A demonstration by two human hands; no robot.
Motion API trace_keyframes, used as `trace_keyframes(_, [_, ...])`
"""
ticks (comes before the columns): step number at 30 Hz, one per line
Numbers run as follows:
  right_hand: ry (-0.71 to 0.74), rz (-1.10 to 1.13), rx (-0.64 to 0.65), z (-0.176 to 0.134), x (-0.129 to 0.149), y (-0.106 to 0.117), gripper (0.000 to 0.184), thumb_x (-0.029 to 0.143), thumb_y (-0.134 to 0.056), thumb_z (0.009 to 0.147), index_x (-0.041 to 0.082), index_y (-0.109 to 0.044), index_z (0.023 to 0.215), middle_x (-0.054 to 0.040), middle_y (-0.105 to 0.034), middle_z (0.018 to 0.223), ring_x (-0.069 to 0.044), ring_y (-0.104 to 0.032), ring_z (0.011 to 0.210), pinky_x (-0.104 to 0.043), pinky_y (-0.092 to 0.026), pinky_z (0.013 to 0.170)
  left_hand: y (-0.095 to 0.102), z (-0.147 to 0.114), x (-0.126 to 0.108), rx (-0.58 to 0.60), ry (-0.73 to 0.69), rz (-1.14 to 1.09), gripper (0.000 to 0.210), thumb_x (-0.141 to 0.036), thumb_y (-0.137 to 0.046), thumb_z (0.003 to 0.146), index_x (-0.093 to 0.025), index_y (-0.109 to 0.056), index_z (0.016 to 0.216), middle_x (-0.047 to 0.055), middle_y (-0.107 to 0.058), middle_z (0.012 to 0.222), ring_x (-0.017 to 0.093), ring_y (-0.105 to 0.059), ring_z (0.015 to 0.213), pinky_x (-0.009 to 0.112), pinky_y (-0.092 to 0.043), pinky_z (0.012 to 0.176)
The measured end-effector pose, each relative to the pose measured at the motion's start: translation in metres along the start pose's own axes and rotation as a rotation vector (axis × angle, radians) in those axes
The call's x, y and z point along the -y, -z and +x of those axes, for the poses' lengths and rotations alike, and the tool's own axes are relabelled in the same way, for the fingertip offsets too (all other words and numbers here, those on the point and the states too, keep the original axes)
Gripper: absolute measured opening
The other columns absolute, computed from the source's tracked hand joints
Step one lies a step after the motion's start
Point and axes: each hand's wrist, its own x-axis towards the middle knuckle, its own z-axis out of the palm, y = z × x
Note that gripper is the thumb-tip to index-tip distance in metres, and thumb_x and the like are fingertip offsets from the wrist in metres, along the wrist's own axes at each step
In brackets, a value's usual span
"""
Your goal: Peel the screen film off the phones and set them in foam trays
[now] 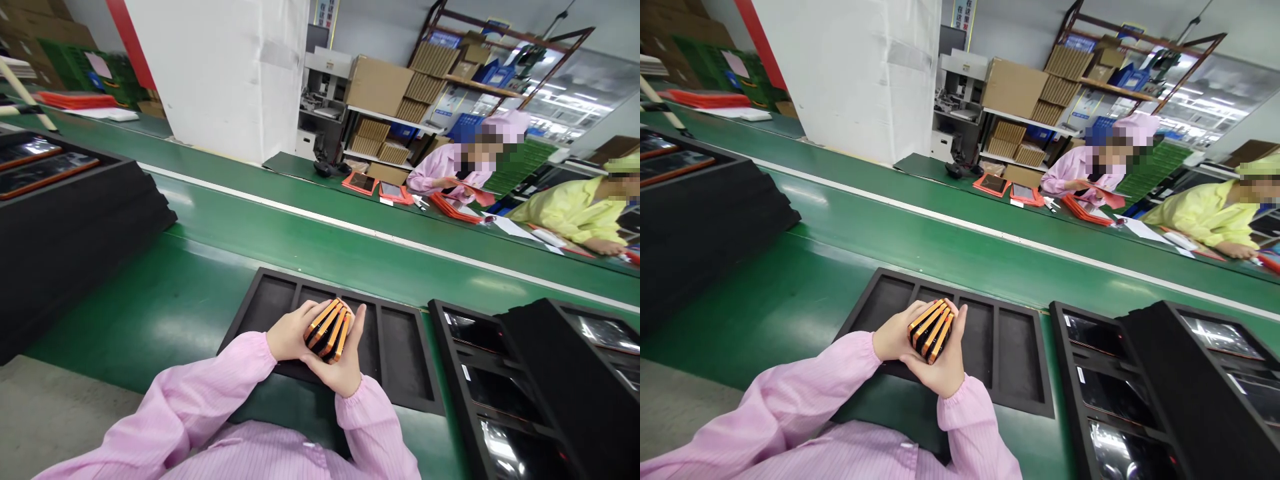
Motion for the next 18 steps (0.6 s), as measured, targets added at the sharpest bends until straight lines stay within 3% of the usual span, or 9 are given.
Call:
trace_keyframes(2, [-0.069,0.009,0.04,0.003,0.003,0.003,0.123,0.033,-0.077,0.073,0.024,0.017,0.152,-0.0185,-0.021,0.154,-0.029,-0.03,0.144,-0.051,-0.03,0.116,-0.008,-0.002,0.001,0.01,0.025,0.057,0.1,-0.037,-0.075,0.074,-0.025,-0.015,0.153,0.016,-0.047,0.13,0.034,-0.064,0.101,0.049,-0.056,0.087])
trace_keyframes(5, [-0.137,0.049,0.09,0.012,0.006,0.008,0.117,0.029,-0.076,0.072,0.023,0.008,0.154,-0.0168,-0.036,0.148,-0.027,-0.04,0.138,-0.045,-0.036,0.114,-0.014,-0.001,-0.003,-0.007,-0.025,-0.014,0.121,-0.041,-0.083,0.065,-0.024,-0.002,0.153,0.017,-0.044,0.128,0.038,-0.06,0.111,0.054,-0.054,0.091])
trace_keyframes(9, [-0.168,0.125,0.041,0.029,0.005,0.013,0.116,0.024,-0.08,0.064,0.023,-0.007,0.154,-0.0136,-0.048,0.14,-0.026,-0.05,0.129,-0.044,-0.038,0.113,-0.01,0.006,-0.01,-0.004,-0.011,-0.143,0.139,-0.043,-0.091,0.052,-0.028,0.004,0.153,0.016,-0.04,0.13,0.038,-0.057,0.116,0.055,-0.05,0.098])
trace_keyframes(12, [-0.256,0.264,-0.024,0.046,0.001,0.021,0.119,0.023,-0.084,0.058,0.025,-0.013,0.153,-0.0097,-0.052,0.137,-0.025,-0.055,0.121,-0.043,-0.04,0.111,0.0,0.01,-0.01,0.033,-0.041,-0.103,0.149,-0.044,-0.093,0.049,-0.025,0.013,0.152,0.018,-0.039,0.13,0.039,-0.054,0.118,0.058,-0.049,0.098])
trace_keyframes(15, [-0.603,0.537,-0.145,0.064,-0.003,0.035,0.095,0.029,-0.084,0.055,0.026,-0.041,0.14,-0.0027,-0.065,0.114,-0.02,-0.065,0.096,-0.036,-0.052,0.096,0.016,0.011,-0.012,0.135,-0.295,0.06,0.149,-0.044,-0.093,0.049,-0.025,0.013,0.152,0.024,-0.032,0.14,0.043,-0.042,0.13,0.06,-0.044,0.102])
trace_keyframes(18, [-0.934,0.741,-0.103,0.075,-0.002,0.048,0.048,0.042,-0.073,0.065,0.017,-0.064,0.105,-0.0049,-0.07,0.089,-0.02,-0.067,0.078,-0.034,-0.057,0.08,0.033,0.016,-0.024,0.267,-0.57,0.342,0.124,-0.036,-0.093,0.052,-0.031,-0.019,0.151,0.021,-0.024,0.153,0.045,-0.027,0.14,0.064,-0.029,0.111])
